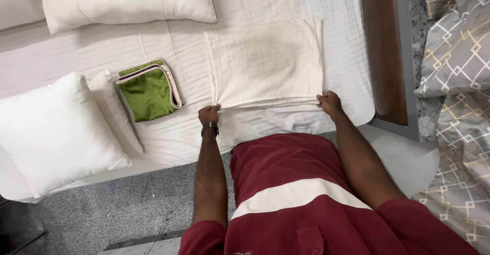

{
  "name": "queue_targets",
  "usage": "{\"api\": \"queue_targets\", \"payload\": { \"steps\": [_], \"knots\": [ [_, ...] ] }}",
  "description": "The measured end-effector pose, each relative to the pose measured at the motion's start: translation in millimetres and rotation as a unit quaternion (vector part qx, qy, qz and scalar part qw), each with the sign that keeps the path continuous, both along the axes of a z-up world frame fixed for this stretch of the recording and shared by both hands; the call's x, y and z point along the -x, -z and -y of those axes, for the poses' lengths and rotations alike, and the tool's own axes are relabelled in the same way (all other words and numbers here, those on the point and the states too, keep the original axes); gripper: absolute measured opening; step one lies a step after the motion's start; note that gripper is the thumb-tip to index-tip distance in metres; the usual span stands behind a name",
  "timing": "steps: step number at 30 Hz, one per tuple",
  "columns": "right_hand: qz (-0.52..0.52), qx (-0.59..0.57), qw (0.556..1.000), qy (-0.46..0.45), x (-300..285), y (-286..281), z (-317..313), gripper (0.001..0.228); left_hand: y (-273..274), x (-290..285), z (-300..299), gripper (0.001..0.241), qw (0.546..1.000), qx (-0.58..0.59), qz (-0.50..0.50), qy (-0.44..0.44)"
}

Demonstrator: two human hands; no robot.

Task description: The person removes a white pillowcase from a pillow on a bed by hand, pulling and twisting the fabric until the pillow is free. The person then folds the removed pillowcase and places it on the bed next to other bedding items.

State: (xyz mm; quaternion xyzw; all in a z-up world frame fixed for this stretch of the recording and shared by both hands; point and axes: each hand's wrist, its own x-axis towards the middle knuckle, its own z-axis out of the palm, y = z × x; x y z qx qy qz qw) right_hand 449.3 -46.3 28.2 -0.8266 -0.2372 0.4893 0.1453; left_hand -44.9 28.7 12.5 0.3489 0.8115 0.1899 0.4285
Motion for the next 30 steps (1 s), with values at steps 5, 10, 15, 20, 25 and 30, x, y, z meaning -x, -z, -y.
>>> {"api": "queue_targets", "payload": {
  "steps": [5, 10, 15, 20, 25, 30],
  "knots": [
    [-0.084, -0.008, 0.996, 0.019, -10, -1, 15, 0.026, 1, -2, 14, 0.029, 0.999, -0.010, 0.009, -0.029],
    [-0.045, 0.054, 0.996, -0.058, -5, 2, 22, 0.025, -52, -17, 17, 0.032, 0.991, 0.085, -0.099, 0.024],
    [0.104, 0.045, 0.986, -0.125, 4, 19, 15, 0.018, -37, -19, 19, 0.034, 0.993, 0.094, -0.066, 0.000],
    [0.144, 0.066, 0.984, -0.086, 28, -44, -5, 0.040, -40, -20, 22, 0.029, 0.997, -0.064, -0.046, 0.011],
    [0.215, -0.069, 0.958, -0.179, 62, -57, -22, 0.042, -46, -53, 7, 0.033, 0.975, -0.217, 0.018, 0.047],
    [-0.062, -0.320, 0.901, -0.287, 147, -177, -57, 0.058, -132, -130, -8, 0.024, 0.919, -0.312, 0.187, 0.151]
  ]
}}
